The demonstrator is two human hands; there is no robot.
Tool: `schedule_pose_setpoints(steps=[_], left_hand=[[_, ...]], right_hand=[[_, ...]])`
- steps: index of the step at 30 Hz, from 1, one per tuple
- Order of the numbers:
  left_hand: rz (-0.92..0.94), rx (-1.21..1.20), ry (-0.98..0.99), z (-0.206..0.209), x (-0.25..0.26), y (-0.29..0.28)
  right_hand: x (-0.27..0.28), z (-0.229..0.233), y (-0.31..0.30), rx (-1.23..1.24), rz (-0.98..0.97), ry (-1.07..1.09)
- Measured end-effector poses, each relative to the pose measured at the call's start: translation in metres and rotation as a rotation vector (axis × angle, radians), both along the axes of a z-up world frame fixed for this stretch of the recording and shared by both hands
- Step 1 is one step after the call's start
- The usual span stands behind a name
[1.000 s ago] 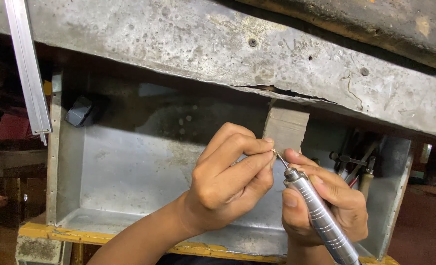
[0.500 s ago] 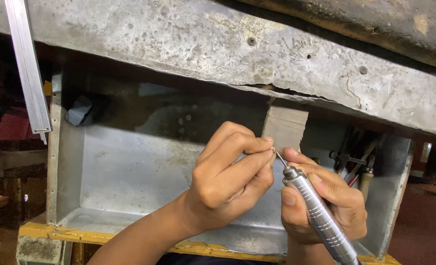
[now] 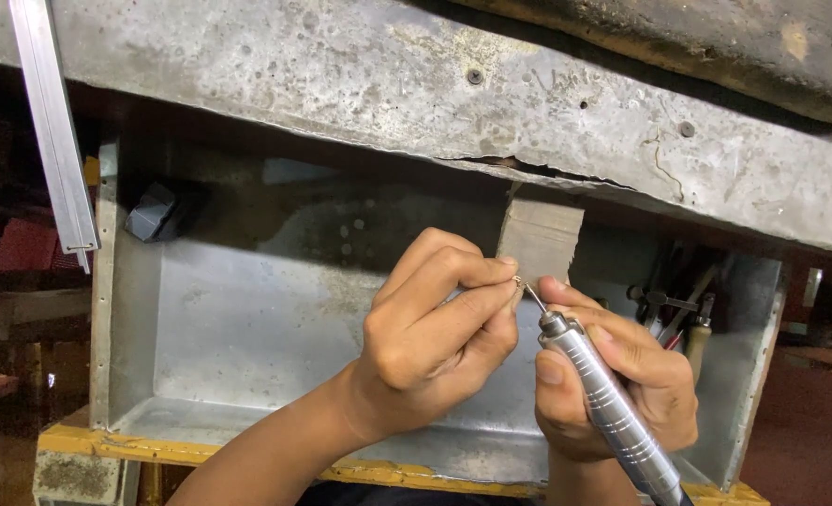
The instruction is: Grinding and polishing a small jewelry chain using a handheld rotary tool at a workbench.
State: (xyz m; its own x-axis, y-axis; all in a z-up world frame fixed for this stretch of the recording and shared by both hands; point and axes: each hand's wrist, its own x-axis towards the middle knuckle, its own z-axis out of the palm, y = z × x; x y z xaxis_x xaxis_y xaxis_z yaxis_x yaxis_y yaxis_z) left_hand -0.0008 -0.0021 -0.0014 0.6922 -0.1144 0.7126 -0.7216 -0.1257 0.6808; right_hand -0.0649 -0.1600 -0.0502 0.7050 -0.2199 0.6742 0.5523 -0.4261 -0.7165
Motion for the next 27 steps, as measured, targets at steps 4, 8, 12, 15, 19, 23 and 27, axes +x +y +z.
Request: schedule_pose_setpoints(steps=[4,8,12,15,19,23,27], left_hand=[[0.005,0.0,0.006,-0.001,-0.001,0.0],[-0.009,0.006,0.0,0.0,-0.001,0.0],[0.012,-0.005,-0.024,0.001,-0.002,-0.001],[0.017,0.003,-0.041,0.004,-0.002,-0.001],[0.026,-0.001,-0.052,0.003,-0.004,-0.001],[0.024,-0.014,-0.064,0.002,-0.004,-0.002],[0.032,-0.006,-0.064,0.001,-0.004,-0.003]], right_hand=[[0.0,0.001,0.003,0.018,0.0,0.003],[0.005,0.006,0.01,0.033,-0.055,-0.024],[0.006,0.006,0.011,0.091,-0.028,-0.025],[0.01,0.013,0.016,0.092,-0.067,-0.027],[0.012,0.017,0.018,0.067,-0.085,-0.036],[0.014,0.018,0.016,0.082,-0.054,-0.072],[0.014,0.021,0.016,0.043,-0.072,-0.063]])
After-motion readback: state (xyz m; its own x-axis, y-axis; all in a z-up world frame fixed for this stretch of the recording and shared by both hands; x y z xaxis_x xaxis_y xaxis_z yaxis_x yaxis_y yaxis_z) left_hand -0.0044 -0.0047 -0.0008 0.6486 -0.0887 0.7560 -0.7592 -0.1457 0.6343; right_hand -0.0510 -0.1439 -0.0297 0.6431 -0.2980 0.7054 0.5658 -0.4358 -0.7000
